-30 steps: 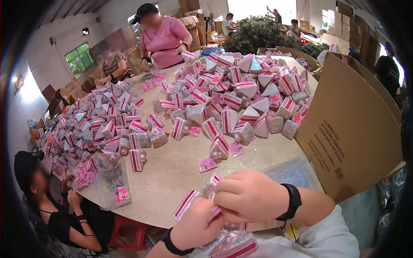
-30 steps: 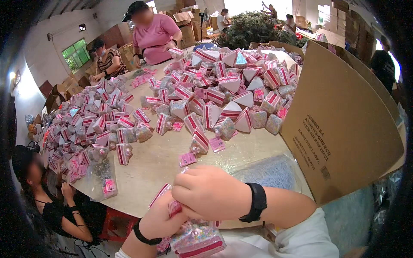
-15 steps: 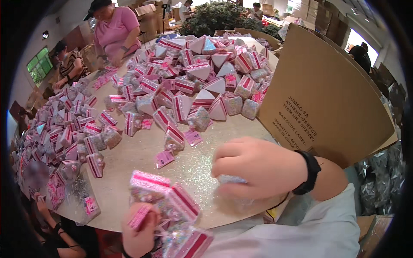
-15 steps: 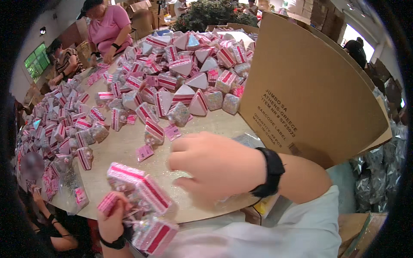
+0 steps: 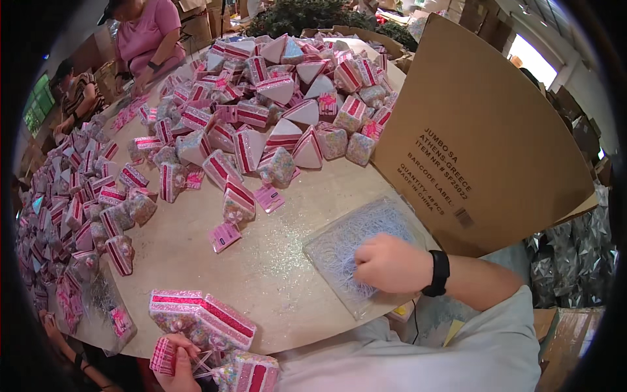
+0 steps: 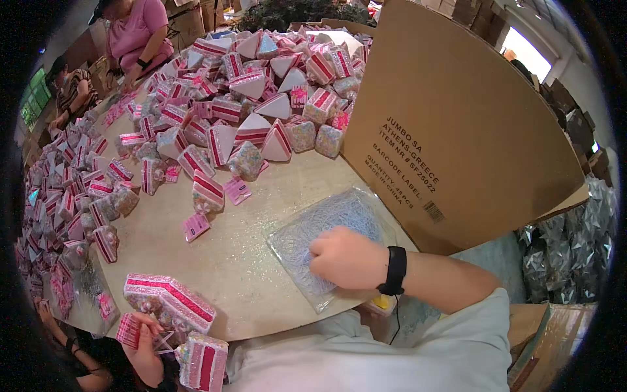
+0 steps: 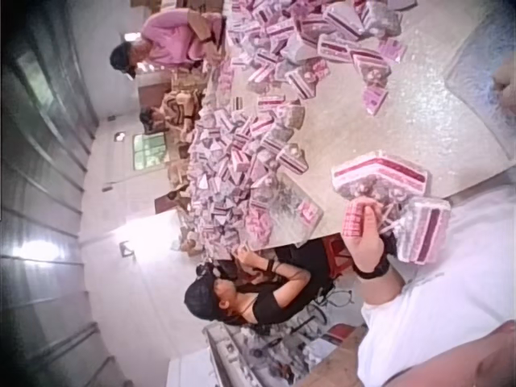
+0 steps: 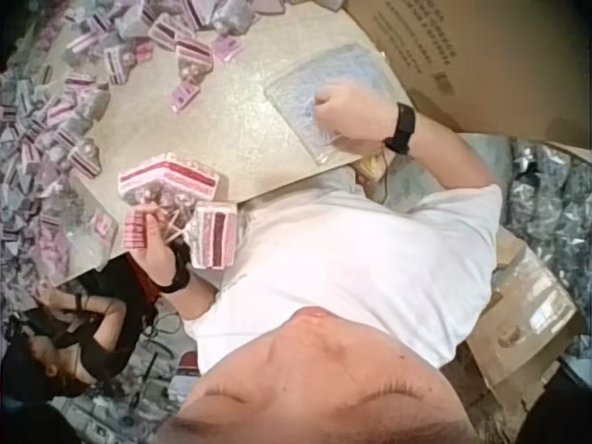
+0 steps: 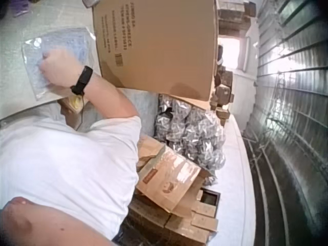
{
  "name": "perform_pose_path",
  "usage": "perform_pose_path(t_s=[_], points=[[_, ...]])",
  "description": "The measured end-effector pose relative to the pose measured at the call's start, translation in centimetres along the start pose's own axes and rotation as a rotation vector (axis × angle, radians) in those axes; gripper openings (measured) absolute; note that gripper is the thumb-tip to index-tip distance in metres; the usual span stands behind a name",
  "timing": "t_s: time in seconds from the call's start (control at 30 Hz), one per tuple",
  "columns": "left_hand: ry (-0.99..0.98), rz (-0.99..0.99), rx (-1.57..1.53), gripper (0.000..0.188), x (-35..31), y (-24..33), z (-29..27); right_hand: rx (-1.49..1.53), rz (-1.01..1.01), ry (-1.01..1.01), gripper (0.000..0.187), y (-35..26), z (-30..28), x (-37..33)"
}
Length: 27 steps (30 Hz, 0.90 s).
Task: Packing small triangular-shaped items into plastic bags and organizing them on a table in a manufacturing facility.
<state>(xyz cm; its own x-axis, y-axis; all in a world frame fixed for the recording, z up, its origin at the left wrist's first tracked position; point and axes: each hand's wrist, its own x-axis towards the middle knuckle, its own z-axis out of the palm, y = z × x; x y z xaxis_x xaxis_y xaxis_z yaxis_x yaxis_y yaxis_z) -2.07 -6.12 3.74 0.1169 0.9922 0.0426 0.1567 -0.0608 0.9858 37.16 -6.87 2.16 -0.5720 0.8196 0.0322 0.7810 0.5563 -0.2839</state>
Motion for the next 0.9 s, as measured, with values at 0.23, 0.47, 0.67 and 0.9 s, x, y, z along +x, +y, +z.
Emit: perform_pose_path(t_s=[0.23,0.47,0.67,0.9], points=[[-0.001,-0.016,-0.062,0.013,-0.3,1.1,0.9,0.214,0.060,0.066,0.014,0.9,-3.1,2.6],[-0.052,-0.023,-0.057,0.015,-0.4,-1.0,-0.4,0.022,0.236,-0.014,0.017,0.4,-5.1,0.1],[-0.042,-0.053,-0.043,0.015,-0.8,-1.8,-0.7,0.084,0.484,0.085,0.009,-1.4,-4.8,-6.0],[-0.099,-0.058,-0.094,0.013,0.1,-1.9,-0.1,0.212,0.655,0.309,0.009,-4.0,2.8,-10.8]])
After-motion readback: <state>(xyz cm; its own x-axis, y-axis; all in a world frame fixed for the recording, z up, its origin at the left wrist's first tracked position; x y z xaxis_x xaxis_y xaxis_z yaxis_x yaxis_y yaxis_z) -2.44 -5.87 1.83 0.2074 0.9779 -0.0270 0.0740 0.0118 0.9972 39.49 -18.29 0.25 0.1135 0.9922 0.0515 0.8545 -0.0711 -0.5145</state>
